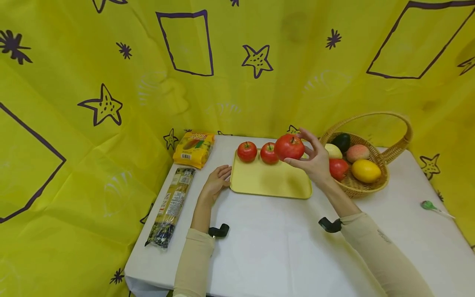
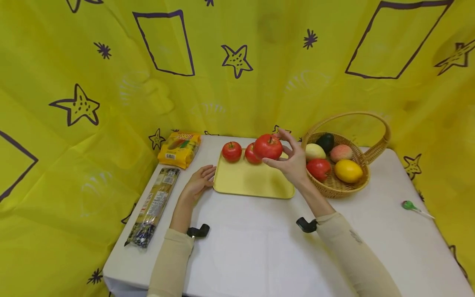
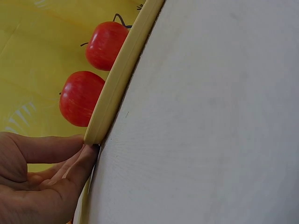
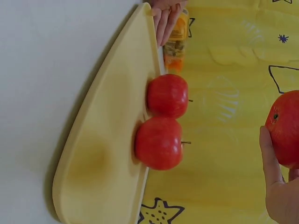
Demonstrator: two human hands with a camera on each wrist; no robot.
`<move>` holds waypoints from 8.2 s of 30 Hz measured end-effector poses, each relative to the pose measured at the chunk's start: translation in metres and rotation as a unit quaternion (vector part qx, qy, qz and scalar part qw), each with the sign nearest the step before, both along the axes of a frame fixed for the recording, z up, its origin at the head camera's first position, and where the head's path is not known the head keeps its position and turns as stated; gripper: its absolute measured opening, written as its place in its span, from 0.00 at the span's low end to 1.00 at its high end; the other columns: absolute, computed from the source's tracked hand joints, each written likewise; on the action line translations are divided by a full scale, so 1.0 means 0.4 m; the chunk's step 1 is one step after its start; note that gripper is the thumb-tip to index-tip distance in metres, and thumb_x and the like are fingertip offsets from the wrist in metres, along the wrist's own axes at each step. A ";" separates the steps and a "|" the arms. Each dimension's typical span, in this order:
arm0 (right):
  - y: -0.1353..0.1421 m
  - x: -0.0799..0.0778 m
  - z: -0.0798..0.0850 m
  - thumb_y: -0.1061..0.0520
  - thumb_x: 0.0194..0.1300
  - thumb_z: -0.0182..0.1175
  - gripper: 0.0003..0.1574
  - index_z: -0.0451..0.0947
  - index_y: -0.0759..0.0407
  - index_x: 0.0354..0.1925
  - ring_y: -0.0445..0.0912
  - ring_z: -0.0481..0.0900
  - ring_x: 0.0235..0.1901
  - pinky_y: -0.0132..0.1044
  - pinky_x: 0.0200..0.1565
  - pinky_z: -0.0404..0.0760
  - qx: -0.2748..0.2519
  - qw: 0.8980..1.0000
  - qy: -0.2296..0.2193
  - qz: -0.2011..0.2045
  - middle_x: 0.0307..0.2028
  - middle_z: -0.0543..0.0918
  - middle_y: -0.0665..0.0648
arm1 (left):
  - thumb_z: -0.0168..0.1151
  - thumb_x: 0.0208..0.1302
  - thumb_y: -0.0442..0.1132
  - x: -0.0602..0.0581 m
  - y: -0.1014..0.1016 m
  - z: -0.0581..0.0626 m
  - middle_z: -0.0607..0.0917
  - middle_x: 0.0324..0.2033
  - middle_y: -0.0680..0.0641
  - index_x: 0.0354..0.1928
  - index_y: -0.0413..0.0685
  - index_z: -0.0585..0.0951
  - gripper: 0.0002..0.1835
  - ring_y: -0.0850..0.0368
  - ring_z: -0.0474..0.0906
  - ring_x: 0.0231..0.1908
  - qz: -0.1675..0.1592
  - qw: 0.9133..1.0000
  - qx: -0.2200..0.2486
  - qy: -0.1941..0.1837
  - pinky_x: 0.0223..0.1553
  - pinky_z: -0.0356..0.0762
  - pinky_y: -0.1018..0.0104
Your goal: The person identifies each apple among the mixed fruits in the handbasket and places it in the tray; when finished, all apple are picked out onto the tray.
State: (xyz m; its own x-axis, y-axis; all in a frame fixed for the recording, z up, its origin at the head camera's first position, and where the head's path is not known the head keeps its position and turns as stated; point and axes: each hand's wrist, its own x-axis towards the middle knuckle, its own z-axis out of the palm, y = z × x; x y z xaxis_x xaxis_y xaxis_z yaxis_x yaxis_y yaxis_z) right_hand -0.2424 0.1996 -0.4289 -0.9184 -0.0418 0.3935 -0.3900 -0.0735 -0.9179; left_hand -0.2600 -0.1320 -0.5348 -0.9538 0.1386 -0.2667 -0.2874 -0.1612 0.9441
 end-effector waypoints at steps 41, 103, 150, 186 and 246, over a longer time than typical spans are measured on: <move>-0.209 -0.132 -0.108 0.75 0.45 0.78 0.61 0.67 0.55 0.75 0.58 0.71 0.67 0.57 0.68 0.75 0.159 0.980 -0.099 0.073 0.68 0.72 0.61 | 0.51 0.58 0.08 -0.006 0.001 -0.008 0.68 0.75 0.36 0.77 0.34 0.62 0.43 0.46 0.63 0.76 0.002 1.000 0.009 0.004 0.73 0.66 0.53; -0.197 -0.082 -0.096 0.65 0.57 0.77 0.37 0.77 0.68 0.64 0.65 0.74 0.67 0.57 0.68 0.74 0.181 0.971 -0.142 0.063 0.63 0.80 0.68 | 0.52 0.58 0.10 0.004 0.001 -0.009 0.69 0.75 0.38 0.77 0.37 0.63 0.43 0.47 0.63 0.76 0.003 1.000 -0.010 -0.005 0.73 0.67 0.53; 0.269 0.011 0.133 0.55 0.75 0.64 0.33 0.70 0.74 0.68 0.35 0.87 0.42 0.33 0.44 0.88 0.159 0.959 -0.233 -0.041 0.41 0.87 0.39 | 0.52 0.58 0.10 -0.006 0.001 -0.004 0.69 0.75 0.39 0.78 0.38 0.62 0.44 0.48 0.63 0.76 0.001 1.000 -0.006 -0.015 0.72 0.68 0.54; 0.565 -0.181 -0.024 0.68 0.70 0.59 0.49 0.51 0.61 0.82 0.64 0.48 0.79 0.34 0.62 0.77 0.303 0.858 -0.266 0.318 0.80 0.58 0.57 | 0.50 0.58 0.09 -0.002 -0.003 -0.002 0.67 0.76 0.37 0.78 0.36 0.60 0.44 0.46 0.62 0.77 -0.005 1.000 0.003 0.001 0.73 0.67 0.51; 0.578 -0.118 0.023 0.72 0.79 0.43 0.45 0.44 0.48 0.85 0.45 0.77 0.63 0.67 0.61 0.76 0.166 0.875 -0.275 0.363 0.71 0.64 0.44 | 0.51 0.58 0.09 -0.008 -0.008 -0.009 0.67 0.76 0.38 0.78 0.36 0.61 0.44 0.48 0.62 0.77 -0.001 1.000 0.000 0.000 0.73 0.67 0.54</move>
State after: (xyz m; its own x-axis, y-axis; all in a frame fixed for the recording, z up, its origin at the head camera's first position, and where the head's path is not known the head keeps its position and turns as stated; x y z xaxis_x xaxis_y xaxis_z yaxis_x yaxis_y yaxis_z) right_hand -0.2895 0.4309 -0.4196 -0.6496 -0.7203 -0.2432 0.1555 0.1872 -0.9699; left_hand -0.2630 -0.1354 -0.5385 -0.9536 0.1406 -0.2662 -0.2874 -0.1615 0.9441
